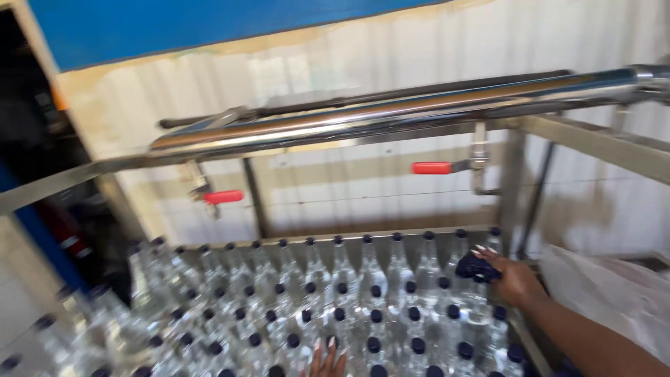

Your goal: Filling glass bottles with water from a tap and applying labels to the bottle necks

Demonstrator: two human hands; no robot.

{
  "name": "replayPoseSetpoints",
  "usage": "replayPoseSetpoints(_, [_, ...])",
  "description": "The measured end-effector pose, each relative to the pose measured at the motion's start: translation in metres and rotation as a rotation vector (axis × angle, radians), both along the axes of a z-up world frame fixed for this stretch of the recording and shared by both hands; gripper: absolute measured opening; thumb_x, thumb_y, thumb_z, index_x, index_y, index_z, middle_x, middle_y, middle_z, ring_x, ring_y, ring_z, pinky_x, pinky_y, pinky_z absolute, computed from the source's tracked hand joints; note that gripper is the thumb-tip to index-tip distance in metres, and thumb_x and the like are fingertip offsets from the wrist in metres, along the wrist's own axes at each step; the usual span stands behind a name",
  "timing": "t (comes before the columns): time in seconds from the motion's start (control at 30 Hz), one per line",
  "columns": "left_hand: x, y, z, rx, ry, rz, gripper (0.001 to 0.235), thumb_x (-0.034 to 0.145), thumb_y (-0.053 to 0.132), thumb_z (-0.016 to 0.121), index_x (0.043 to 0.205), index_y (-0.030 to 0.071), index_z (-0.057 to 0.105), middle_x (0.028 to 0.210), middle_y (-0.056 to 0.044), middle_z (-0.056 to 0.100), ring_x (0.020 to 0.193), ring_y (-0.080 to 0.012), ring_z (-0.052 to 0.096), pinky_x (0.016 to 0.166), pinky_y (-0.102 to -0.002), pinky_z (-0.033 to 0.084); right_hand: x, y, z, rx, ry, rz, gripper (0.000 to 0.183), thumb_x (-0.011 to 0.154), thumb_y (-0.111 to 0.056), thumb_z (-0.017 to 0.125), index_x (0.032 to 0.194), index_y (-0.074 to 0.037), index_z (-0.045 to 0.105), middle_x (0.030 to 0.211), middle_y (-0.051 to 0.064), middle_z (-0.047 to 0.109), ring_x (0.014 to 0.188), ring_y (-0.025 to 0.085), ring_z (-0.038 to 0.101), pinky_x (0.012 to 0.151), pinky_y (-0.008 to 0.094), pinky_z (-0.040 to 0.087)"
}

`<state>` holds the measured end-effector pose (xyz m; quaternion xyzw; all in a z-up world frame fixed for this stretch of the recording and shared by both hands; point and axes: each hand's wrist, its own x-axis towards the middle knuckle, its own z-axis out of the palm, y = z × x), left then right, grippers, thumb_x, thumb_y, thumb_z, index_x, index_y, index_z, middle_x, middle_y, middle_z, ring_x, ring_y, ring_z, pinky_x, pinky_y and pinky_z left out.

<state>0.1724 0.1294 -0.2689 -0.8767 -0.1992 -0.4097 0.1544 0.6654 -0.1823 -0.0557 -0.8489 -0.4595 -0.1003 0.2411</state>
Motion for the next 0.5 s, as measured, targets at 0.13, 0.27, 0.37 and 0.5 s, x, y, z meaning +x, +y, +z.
replayPoseSetpoints(0.13, [-0.081, 0.022, 0.136, -0.866, 0.183, -0.321, 0.085, 0.105, 0.068, 0.064, 0.175, 0.030, 0.035, 0.187, -0.003, 0.018, 0.171, -0.0382, -0.006, 0.132, -0.064, 0.009, 0.000, 0.054, -0.004, -0.502, -0.088, -0.247, 0.041, 0.087, -0.031, 0.065, 0.124, -0.036, 0.083, 0.124, 0.002, 0.087, 0.121, 0.024, 0.083, 0.103, 0.039, 0.066])
replayPoseSetpoints(0.27, [-0.162, -0.017, 0.273, -0.919, 0.116, 0.110, 0.093, 0.098, 0.073, 0.057, 0.176, 0.028, 0.033, 0.190, 0.005, 0.006, 0.174, -0.0328, -0.013, 0.132, -0.067, 0.002, -0.090, 0.133, 0.040, -0.198, -0.046, -0.218, 0.065, 0.091, -0.036, 0.067, 0.155, -0.049, 0.065, 0.146, 0.006, 0.079, 0.131, 0.040, 0.078, 0.108, 0.048, 0.063])
replayPoseSetpoints(0.37, [-0.192, -0.029, 0.285, -1.155, -0.010, 0.337, 0.093, 0.099, 0.077, 0.041, 0.176, 0.027, 0.028, 0.190, 0.007, 0.001, 0.176, -0.0224, -0.018, 0.137, -0.061, -0.010, -0.191, 0.183, 0.034, 0.172, 0.366, 0.146, 0.074, 0.084, -0.009, 0.086, 0.146, -0.048, 0.077, 0.140, -0.006, 0.086, 0.125, 0.018, 0.080, 0.095, 0.034, 0.059])
replayPoseSetpoints(0.5, [-0.237, -0.002, 0.216, -0.920, -0.105, 0.511, 0.081, 0.099, 0.074, 0.043, 0.170, 0.035, 0.042, 0.189, 0.009, 0.010, 0.176, -0.0276, -0.006, 0.133, -0.067, 0.003, -0.253, 0.238, -0.017, -0.191, 0.127, 0.721, 0.057, 0.088, -0.009, 0.070, 0.134, -0.039, 0.084, 0.149, -0.015, 0.077, 0.141, 0.013, 0.071, 0.120, 0.030, 0.053])
